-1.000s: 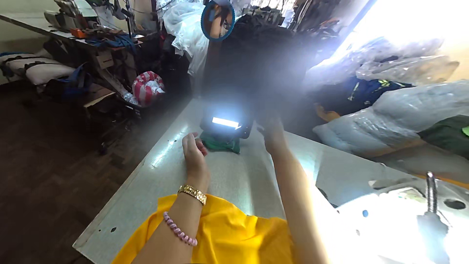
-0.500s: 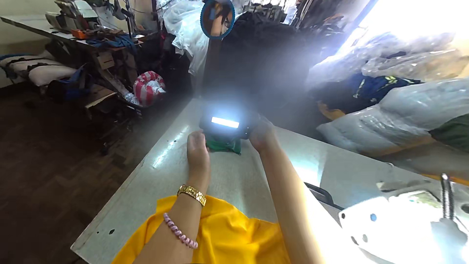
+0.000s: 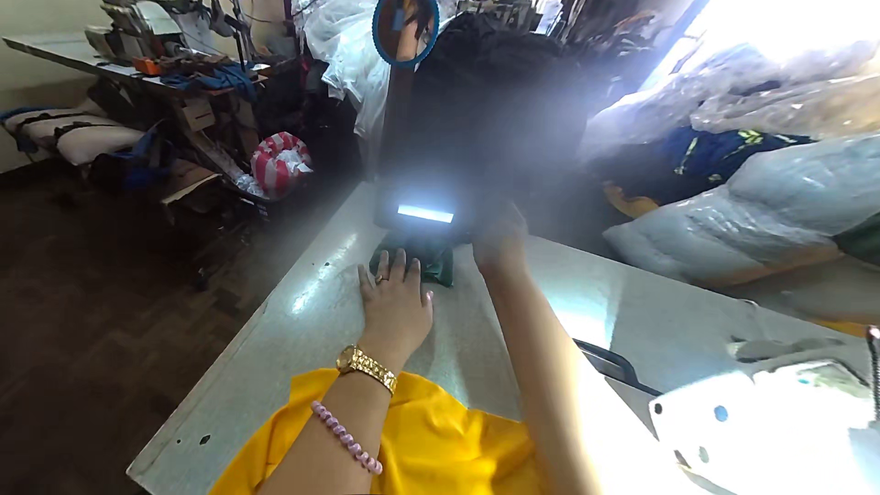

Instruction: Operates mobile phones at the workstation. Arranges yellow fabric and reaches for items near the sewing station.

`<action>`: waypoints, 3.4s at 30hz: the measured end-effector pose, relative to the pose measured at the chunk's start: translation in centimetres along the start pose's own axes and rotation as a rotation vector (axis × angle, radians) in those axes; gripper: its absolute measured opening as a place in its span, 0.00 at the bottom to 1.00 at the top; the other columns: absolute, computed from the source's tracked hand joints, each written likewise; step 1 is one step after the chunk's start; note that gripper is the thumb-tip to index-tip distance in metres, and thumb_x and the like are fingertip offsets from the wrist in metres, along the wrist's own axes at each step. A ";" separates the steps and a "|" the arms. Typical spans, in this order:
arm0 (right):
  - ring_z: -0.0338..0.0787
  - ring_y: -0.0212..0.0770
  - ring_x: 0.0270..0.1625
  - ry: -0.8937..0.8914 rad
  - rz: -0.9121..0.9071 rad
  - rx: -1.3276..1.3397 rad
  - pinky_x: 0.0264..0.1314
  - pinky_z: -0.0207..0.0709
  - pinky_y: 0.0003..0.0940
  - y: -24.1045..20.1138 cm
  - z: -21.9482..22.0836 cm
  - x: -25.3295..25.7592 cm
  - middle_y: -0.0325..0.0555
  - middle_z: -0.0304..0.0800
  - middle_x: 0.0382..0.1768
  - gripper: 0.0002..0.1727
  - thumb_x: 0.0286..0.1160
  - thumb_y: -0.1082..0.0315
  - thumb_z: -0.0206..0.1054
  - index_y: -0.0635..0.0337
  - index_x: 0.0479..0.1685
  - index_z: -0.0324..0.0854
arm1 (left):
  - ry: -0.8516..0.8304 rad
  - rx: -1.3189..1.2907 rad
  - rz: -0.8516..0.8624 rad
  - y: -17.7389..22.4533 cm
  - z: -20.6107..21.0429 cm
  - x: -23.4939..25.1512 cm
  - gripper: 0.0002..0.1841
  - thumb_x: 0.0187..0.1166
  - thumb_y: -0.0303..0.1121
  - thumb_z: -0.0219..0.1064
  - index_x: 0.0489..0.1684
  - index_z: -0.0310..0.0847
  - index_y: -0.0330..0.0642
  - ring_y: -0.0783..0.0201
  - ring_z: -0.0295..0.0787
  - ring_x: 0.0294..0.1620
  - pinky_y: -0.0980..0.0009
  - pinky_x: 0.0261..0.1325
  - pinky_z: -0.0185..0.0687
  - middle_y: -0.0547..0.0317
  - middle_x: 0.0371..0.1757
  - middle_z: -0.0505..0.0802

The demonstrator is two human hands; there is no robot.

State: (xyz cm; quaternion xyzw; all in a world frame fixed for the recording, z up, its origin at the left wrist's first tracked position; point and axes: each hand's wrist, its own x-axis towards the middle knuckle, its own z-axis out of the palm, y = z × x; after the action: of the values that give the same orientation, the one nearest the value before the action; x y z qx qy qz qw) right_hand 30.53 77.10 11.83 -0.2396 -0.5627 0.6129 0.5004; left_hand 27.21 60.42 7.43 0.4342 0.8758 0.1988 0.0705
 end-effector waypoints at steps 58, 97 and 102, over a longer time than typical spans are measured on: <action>0.87 0.27 0.46 -0.127 0.203 -0.094 0.52 0.82 0.28 2.3 -0.9 -0.4 0.38 0.86 0.48 0.23 0.96 0.56 0.40 0.60 0.70 0.73 | -0.045 -0.097 0.031 0.4 0.0 -0.5 0.24 0.90 0.47 0.56 0.82 0.74 0.53 0.47 0.52 0.93 0.38 0.89 0.44 0.50 0.90 0.68; 0.90 0.29 0.46 -0.172 0.220 -0.014 0.51 0.87 0.29 2.8 -3.5 -1.1 0.38 0.88 0.47 0.15 0.94 0.65 0.49 0.59 0.68 0.74 | 0.273 -0.656 -0.178 -1.4 -1.1 0.5 0.38 0.87 0.36 0.62 0.96 0.45 0.49 0.43 0.69 0.85 0.41 0.78 0.70 0.48 0.93 0.60; 0.90 0.30 0.48 -0.197 0.201 -0.024 0.53 0.87 0.30 3.0 -3.6 -1.2 0.41 0.88 0.50 0.16 0.94 0.66 0.48 0.61 0.69 0.72 | 0.248 -0.715 -0.196 -1.8 -1.1 0.6 0.39 0.88 0.37 0.62 0.97 0.43 0.51 0.42 0.69 0.84 0.41 0.77 0.70 0.46 0.93 0.60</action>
State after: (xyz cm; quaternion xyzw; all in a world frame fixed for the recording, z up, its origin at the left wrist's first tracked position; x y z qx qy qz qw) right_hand 33.03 78.04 7.78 -0.2394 -0.5896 0.6738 0.3757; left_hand 25.21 59.65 7.73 0.2693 0.7904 0.5348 0.1297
